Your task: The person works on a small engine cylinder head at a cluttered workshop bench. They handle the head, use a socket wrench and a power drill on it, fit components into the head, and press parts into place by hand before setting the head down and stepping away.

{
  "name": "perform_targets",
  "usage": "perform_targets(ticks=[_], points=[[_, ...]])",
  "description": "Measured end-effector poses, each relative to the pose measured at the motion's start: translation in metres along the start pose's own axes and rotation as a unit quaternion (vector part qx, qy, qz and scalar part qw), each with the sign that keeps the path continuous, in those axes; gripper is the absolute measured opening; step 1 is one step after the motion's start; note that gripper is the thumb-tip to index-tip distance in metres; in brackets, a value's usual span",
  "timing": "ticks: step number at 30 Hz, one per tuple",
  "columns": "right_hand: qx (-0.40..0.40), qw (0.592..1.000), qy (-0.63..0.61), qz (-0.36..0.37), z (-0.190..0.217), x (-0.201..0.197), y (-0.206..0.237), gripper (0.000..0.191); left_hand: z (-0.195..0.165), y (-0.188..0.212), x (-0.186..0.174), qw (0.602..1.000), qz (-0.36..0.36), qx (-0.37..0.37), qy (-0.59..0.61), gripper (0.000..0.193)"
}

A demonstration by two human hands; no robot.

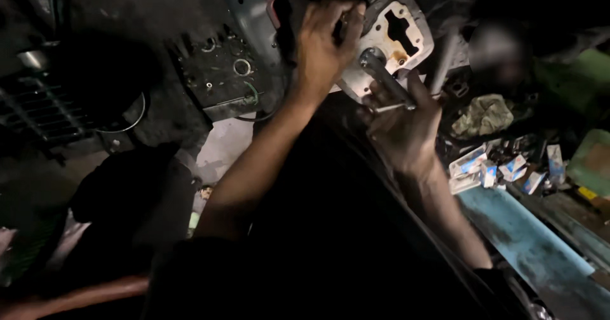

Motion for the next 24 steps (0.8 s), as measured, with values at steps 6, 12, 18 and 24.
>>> perform_targets(ticks=[6,12,18,24], points=[[-0.152,0.947,0.033,0.281,0.036,-0.009,0.102,0.046,0.0,0.005,0.008,0.999,-0.025,-0.011,-0.025,0.008],[-0.215,0.852,0.477,0.026,0.071,-0.031,0.158,0.029,-0.035,0.022,-0.011,0.984,-0.021,0.116,-0.131,0.018],[-0.183,0.794,0.561,0.149,0.073,-0.026,0.148,0.049,-0.132,0.112,-0.011,0.887,0.25,0.387,0.031,0.054],[-0.117,0.707,0.665,0.209,0.085,-0.074,0.116,0.06,-0.132,0.128,-0.002,0.877,0.419,0.19,0.137,0.029]])
Point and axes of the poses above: each hand's wrist, its own y-axis away from the middle knuckle, its own x-axis out of the palm, z = x × y, the point moved 6 cm from there along -y, towards the middle knuckle, and after that the axes turned 11 degrees about -y, right-handed, at the moved point
